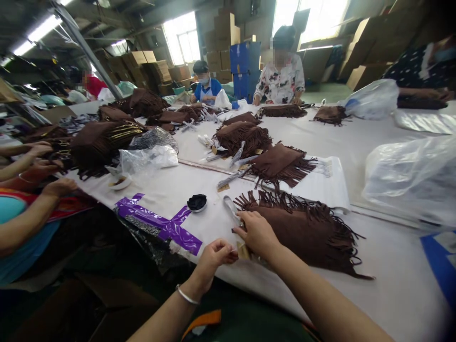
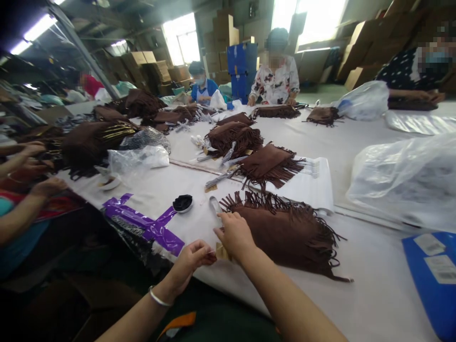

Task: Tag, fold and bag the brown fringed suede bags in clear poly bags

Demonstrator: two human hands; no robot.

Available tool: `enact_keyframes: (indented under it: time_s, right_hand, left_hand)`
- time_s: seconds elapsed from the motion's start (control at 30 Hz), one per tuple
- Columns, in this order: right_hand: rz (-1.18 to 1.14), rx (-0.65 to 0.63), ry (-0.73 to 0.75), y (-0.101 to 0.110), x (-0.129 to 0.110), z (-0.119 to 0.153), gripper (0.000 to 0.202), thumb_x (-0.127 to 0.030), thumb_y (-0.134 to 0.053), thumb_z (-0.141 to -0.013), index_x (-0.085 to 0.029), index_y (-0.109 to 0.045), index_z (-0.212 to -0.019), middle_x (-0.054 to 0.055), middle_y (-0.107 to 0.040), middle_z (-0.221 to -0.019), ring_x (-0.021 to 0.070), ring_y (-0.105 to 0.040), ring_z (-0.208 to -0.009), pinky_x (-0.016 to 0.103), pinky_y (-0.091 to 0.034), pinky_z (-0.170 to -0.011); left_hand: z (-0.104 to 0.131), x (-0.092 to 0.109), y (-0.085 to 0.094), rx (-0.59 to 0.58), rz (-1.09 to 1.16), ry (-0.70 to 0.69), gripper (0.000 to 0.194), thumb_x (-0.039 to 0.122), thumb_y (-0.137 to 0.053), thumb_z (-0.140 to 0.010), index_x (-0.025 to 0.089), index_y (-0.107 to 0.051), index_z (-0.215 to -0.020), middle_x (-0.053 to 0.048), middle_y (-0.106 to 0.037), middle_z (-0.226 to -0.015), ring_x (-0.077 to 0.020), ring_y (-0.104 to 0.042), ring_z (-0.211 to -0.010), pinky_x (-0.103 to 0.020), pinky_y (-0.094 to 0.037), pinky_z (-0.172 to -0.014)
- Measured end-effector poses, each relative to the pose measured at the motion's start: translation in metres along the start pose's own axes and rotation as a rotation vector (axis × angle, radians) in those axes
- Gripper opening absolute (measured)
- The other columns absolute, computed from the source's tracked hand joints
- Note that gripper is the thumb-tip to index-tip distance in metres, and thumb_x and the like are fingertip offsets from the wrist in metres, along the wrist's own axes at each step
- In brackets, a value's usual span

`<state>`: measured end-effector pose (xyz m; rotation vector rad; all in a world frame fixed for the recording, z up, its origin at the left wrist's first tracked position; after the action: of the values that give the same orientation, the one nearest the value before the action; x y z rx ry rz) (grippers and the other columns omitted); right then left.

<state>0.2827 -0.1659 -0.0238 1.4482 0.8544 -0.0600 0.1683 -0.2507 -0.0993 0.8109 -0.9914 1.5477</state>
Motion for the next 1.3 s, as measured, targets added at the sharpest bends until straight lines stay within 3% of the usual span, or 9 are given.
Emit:
enact_keyframes:
  time_s: [0.07, 0.17, 0.27, 0.37, 0.5, 0.63, 0.83, 1.03, 1.3]
  right_hand:
    - [0.073, -0.034, -0.008, -0.016, -0.001, -0.024, 0.053, -0.022, -0.069, -0.069, -0.022, -0.054, -0.12, 0.01, -0.064, -0.107, 0.028, -0.053, -0.101, 0.038, -0.039, -0.085]
    - [0.1, -0.038, -0.063, -0.027, 0.016, -0.042, 0.042, -0.017, -0.062, -0.073, -0.023, -0.058, -0.115, 0.009, -0.068, -0.095, 0.0248, -0.058, -0.09, 0.034, -0.04, -0.079]
    - [0.12, -0.005, -0.162, -0.014, 0.052, -0.041, 0.038, -0.022, -0.05, -0.083, -0.022, -0.054, -0.12, 0.007, -0.068, -0.089, 0.0216, -0.06, -0.081, 0.032, -0.042, -0.073]
    - [0.16, 0.129, -0.204, 0.017, 0.072, -0.03, 0.044, -0.024, -0.045, -0.087, -0.017, -0.044, -0.13, 0.011, -0.064, -0.104, 0.0245, -0.055, -0.097, 0.035, -0.04, -0.085]
    - [0.156, 0.209, -0.066, 0.028, 0.045, -0.026, 0.034, -0.035, -0.044, -0.09, -0.019, -0.054, -0.118, 0.009, -0.062, -0.106, 0.0235, -0.051, -0.101, 0.035, -0.036, -0.093]
    - [0.201, 0.081, -0.215, 0.001, 0.033, -0.049, 0.038, -0.048, -0.055, -0.083, -0.013, -0.061, -0.095, 0.017, -0.061, -0.098, 0.031, -0.049, -0.101, 0.045, -0.036, -0.089]
    - [0.029, -0.02, -0.106, -0.026, 0.007, -0.078, 0.006, -0.019, -0.059, -0.077, -0.016, -0.062, -0.082, 0.012, -0.061, -0.098, 0.0261, -0.049, -0.104, 0.041, -0.035, -0.091]
    - [-0.485, -0.188, 0.13, -0.014, -0.038, -0.006, 0.007, -0.023, -0.054, -0.086, -0.021, -0.056, -0.092, -0.001, -0.063, -0.094, 0.0121, -0.058, -0.09, 0.023, -0.044, -0.082]
    - [-0.843, -0.411, 0.027, -0.002, 0.005, 0.106, 0.021, -0.021, -0.04, -0.09, -0.02, -0.06, -0.089, 0.001, -0.067, -0.08, 0.017, -0.059, -0.082, 0.036, -0.04, -0.094]
  left_hand:
    - [-0.002, -0.002, 0.008, 0.061, 0.008, 0.001, 0.038, 0.047, -0.07, -0.07, 0.013, -0.053, -0.074, -0.006, -0.066, -0.072, -0.0146, -0.062, -0.063, -0.025, -0.047, -0.062]
    - [-0.005, -0.001, 0.019, 0.133, -0.014, -0.018, 0.037, 0.047, -0.067, -0.072, 0.014, -0.052, -0.072, -0.003, -0.063, -0.063, -0.0119, -0.058, -0.054, -0.022, -0.044, -0.055]
    - [-0.007, 0.003, 0.029, 0.163, -0.124, -0.064, 0.035, 0.047, -0.064, -0.074, 0.014, -0.053, -0.072, -0.003, -0.063, -0.064, -0.0131, -0.058, -0.057, -0.023, -0.044, -0.057]
    - [-0.008, 0.011, 0.032, 0.162, -0.346, -0.129, 0.032, 0.047, -0.056, -0.081, 0.015, -0.055, -0.079, -0.004, -0.065, -0.072, -0.0145, -0.058, -0.061, -0.024, -0.044, -0.058]
    - [-0.011, 0.018, 0.021, 0.123, -0.812, -0.181, 0.035, 0.051, -0.048, -0.086, 0.019, -0.058, -0.092, -0.001, -0.062, -0.071, -0.0156, -0.058, -0.064, -0.025, -0.04, -0.06]
    - [-0.014, 0.018, 0.004, 0.119, -1.192, -0.192, 0.033, 0.048, -0.059, -0.08, 0.021, -0.056, -0.098, -0.001, -0.063, -0.074, -0.0182, -0.06, -0.069, -0.025, -0.038, -0.06]
    - [-0.01, 0.017, -0.012, 0.081, -1.27, -0.302, 0.016, 0.028, -0.062, -0.079, 0.019, -0.055, -0.091, -0.004, -0.062, -0.089, -0.0205, -0.058, -0.083, -0.027, -0.04, -0.069]
    - [-0.011, 0.012, 0.014, 0.054, -0.908, -0.194, 0.012, 0.029, -0.054, -0.082, 0.017, -0.057, -0.078, -0.003, -0.061, -0.074, -0.0181, -0.057, -0.069, -0.026, -0.039, -0.062]
    - [-0.024, 0.012, 0.027, 0.045, -0.688, -0.196, 0.015, 0.031, -0.054, -0.081, 0.017, -0.054, -0.075, 0.002, -0.057, -0.067, -0.0132, -0.054, -0.062, -0.022, -0.04, -0.058]
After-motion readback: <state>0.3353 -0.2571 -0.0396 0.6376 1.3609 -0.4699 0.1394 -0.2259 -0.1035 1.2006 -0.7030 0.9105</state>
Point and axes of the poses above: each hand's wrist, its own z-axis away from the middle knuckle, its own y-axis out of the back of the hand, x = y × z, the point moved 8 cm from there along -z, towards the middle knuckle
